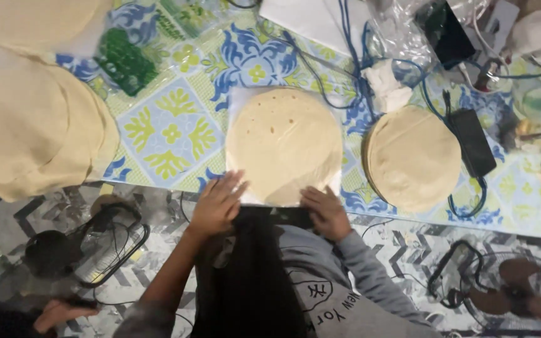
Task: The person packages flatbread by placing individual pieces onto sheets of plastic film, smoothing them down, and then stacking the wrapped pieces together.
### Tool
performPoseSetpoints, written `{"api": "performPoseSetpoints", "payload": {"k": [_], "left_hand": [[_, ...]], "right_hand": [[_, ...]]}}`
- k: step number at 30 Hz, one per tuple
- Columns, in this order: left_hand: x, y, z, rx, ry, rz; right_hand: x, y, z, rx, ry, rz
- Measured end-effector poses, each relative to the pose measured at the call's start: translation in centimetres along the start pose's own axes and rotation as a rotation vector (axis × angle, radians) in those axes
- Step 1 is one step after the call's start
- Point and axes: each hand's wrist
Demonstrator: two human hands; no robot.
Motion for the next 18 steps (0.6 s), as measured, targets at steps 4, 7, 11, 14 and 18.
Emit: {"api": "performPoseSetpoints", "payload": {"k": [4, 7, 11, 14, 18], "left_hand": [[1.2, -1.9, 1.7, -0.159, -0.284, -0.077], [1.2, 0.4, 4.0, -0.355, -0.280, -0.253], [1.2, 2.7, 5.8, -0.670, -0.191, -0.417], [2.6, 1.3, 7.8, -0.770, -0.238, -0.320], [2.2, 1.5, 6.5, -0.629, -0.432, -0.632]], "right_hand": [[-8.1, -5.2, -0.3, -0.284, -0.111, 0.329], [-10.0, -3.4, -4.8, -0.424, -0.279, 0.370], [-12.1, -4.1, -4.8, -0.477, -0.218, 0.329], [-13.4, -5.7, -4.2, -0.566, 0.021, 0.442], [-19.1, -9.4, -1.7, -0.682, 0.114, 0.604]]}}
Point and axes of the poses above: each hand's wrist, its own y-axis towards the middle knuckle, its own z-axis out of the palm, x = y × z, and after that the axes turned 8 degrees about x, right-handed
